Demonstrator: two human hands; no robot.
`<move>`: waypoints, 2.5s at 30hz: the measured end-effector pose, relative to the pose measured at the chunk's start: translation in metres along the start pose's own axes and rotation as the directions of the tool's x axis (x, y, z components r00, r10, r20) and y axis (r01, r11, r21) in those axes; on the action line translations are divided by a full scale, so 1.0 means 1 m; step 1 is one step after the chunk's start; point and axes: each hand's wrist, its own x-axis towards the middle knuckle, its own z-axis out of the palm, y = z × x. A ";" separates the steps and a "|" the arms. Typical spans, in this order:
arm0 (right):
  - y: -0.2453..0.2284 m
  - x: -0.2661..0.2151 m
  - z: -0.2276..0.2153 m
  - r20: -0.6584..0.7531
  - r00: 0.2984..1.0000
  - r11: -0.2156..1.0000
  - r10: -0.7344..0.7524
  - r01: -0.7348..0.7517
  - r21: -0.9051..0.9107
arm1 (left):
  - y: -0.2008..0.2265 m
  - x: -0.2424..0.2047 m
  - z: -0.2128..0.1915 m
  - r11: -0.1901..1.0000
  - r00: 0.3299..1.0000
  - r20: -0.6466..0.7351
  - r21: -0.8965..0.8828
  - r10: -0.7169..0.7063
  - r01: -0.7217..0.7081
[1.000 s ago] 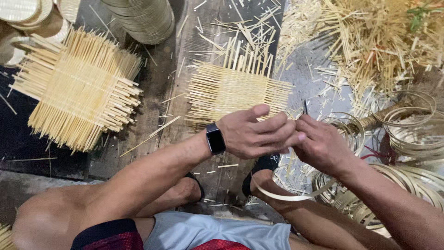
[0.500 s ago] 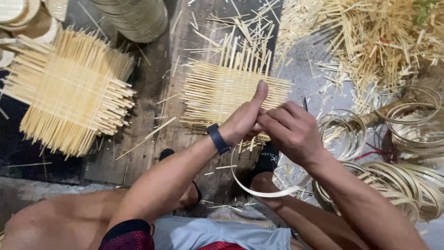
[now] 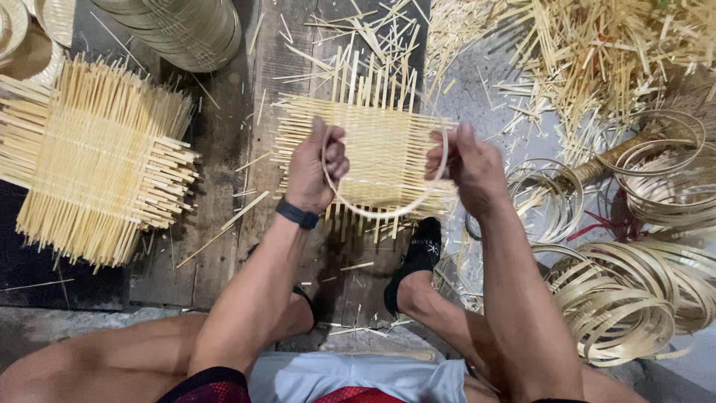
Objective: The person weaves a round bamboo basket base by interlacing thin bamboo strips through a square woven sheet and trimming the excess strips using shears.
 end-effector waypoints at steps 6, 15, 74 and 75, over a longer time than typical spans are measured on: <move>0.044 0.009 -0.006 0.268 0.962 0.752 -0.056 -0.136 0.645 | 0.025 0.003 -0.005 0.987 0.991 -0.019 -0.096 -0.130 0.127; 0.050 0.014 0.000 0.327 0.942 0.770 -0.072 -0.156 0.618 | 0.025 -0.008 0.003 0.958 0.962 -0.104 0.111 -0.252 0.263; 0.166 0.073 0.050 -0.243 0.938 0.867 -0.248 0.102 -0.488 | -0.078 0.098 -0.158 0.453 0.864 -0.413 0.854 0.289 0.257; 0.166 0.073 0.050 -0.241 0.939 0.866 -0.246 0.101 -0.490 | -0.078 0.098 -0.159 0.528 0.872 -0.414 0.818 0.261 0.230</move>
